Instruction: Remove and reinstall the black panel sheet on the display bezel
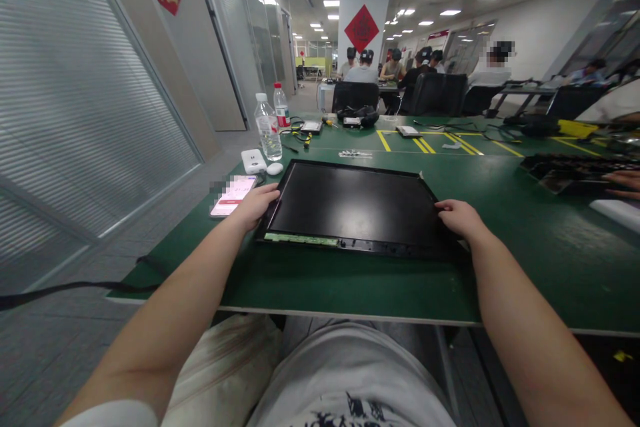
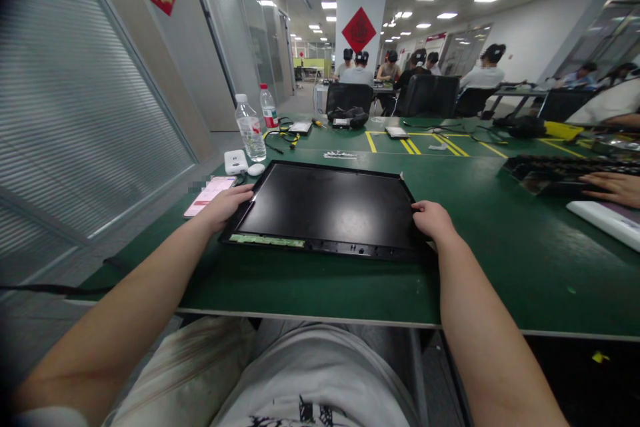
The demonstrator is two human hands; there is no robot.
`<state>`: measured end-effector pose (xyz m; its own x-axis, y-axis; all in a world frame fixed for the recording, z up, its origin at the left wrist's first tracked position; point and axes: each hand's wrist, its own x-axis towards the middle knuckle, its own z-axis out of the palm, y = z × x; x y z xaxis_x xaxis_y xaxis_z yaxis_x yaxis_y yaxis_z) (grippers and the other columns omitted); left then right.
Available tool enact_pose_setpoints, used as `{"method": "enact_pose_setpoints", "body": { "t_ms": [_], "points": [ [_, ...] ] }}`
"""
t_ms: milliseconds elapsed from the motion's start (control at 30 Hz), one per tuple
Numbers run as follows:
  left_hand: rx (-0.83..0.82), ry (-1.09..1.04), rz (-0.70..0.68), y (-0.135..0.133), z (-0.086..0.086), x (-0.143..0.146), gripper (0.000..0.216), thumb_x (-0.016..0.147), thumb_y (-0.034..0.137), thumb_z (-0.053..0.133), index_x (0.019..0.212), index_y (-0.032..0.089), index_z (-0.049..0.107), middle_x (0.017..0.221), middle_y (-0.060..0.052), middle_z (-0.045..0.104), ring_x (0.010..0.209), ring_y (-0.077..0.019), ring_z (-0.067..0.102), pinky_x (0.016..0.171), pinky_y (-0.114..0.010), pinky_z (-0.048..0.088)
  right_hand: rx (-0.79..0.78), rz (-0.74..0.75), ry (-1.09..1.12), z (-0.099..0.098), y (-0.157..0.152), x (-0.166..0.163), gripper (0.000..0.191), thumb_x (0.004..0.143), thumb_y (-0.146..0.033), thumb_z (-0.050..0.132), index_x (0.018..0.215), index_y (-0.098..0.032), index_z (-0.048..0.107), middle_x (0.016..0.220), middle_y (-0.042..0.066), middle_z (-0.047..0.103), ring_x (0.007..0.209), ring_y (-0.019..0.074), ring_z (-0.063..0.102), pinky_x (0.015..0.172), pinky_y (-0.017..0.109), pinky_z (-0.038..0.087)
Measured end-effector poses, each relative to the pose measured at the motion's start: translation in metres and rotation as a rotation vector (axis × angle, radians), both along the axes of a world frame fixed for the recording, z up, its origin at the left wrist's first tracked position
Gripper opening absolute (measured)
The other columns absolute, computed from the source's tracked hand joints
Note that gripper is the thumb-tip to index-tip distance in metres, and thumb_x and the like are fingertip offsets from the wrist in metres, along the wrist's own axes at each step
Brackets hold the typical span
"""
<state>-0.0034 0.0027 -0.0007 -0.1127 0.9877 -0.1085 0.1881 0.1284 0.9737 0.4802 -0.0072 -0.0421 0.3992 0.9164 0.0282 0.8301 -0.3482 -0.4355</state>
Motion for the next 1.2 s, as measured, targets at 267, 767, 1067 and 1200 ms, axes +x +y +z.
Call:
{"method": "enact_pose_setpoints", "body": {
  "t_ms": [267, 767, 1067, 1200],
  "points": [
    [-0.175, -0.222, 0.091, -0.012, 0.019, 0.014, 0.066, 0.082, 0.005, 0.071, 0.146, 0.019, 0.064, 0.073, -0.003, 0.077, 0.053, -0.0189, 0.069, 0.059, -0.031, 0.062, 0.029, -0.019, 0.003, -0.002, 0.0, 0.002, 0.043, 0.076, -0.01, 0.064, 0.115, -0.018, 0.082, 0.115, 0.011, 0.079, 0.106, 0.0264, 0.074, 0.09, 0.031, 0.056],
    [-0.181, -0.342, 0.045, -0.004, 0.002, 0.009, 0.105, 0.066, 0.005, 0.09, 0.16, 0.025, 0.047, 0.096, -0.007, 0.082, 0.068, -0.0228, 0.078, 0.067, -0.034, 0.066, 0.002, -0.007, -0.003, 0.003, -0.002, -0.002, 0.044, 0.08, -0.01, 0.062, 0.119, -0.016, 0.081, 0.119, 0.013, 0.078, 0.11, 0.0278, 0.073, 0.093, 0.032, 0.055],
    [-0.181, -0.351, 0.006, -0.002, -0.001, 0.007, 0.093, 0.065, 0.004, 0.091, 0.151, 0.018, 0.059, 0.086, -0.007, 0.082, 0.062, -0.0216, 0.077, 0.063, -0.032, 0.066, 0.008, -0.011, -0.01, -0.001, 0.001, 0.0, 0.043, 0.078, -0.01, 0.063, 0.117, -0.018, 0.082, 0.113, 0.011, 0.079, 0.105, 0.0259, 0.074, 0.091, 0.03, 0.056],
    [-0.197, -0.343, -0.007, -0.003, 0.0, 0.008, 0.084, 0.07, 0.001, 0.085, 0.149, 0.017, 0.061, 0.083, -0.007, 0.082, 0.06, -0.0209, 0.076, 0.062, -0.03, 0.065, 0.024, -0.006, -0.02, -0.002, 0.001, 0.001, 0.043, 0.078, -0.01, 0.063, 0.116, -0.019, 0.082, 0.113, 0.01, 0.079, 0.107, 0.0268, 0.074, 0.092, 0.031, 0.056]
  ]
}}
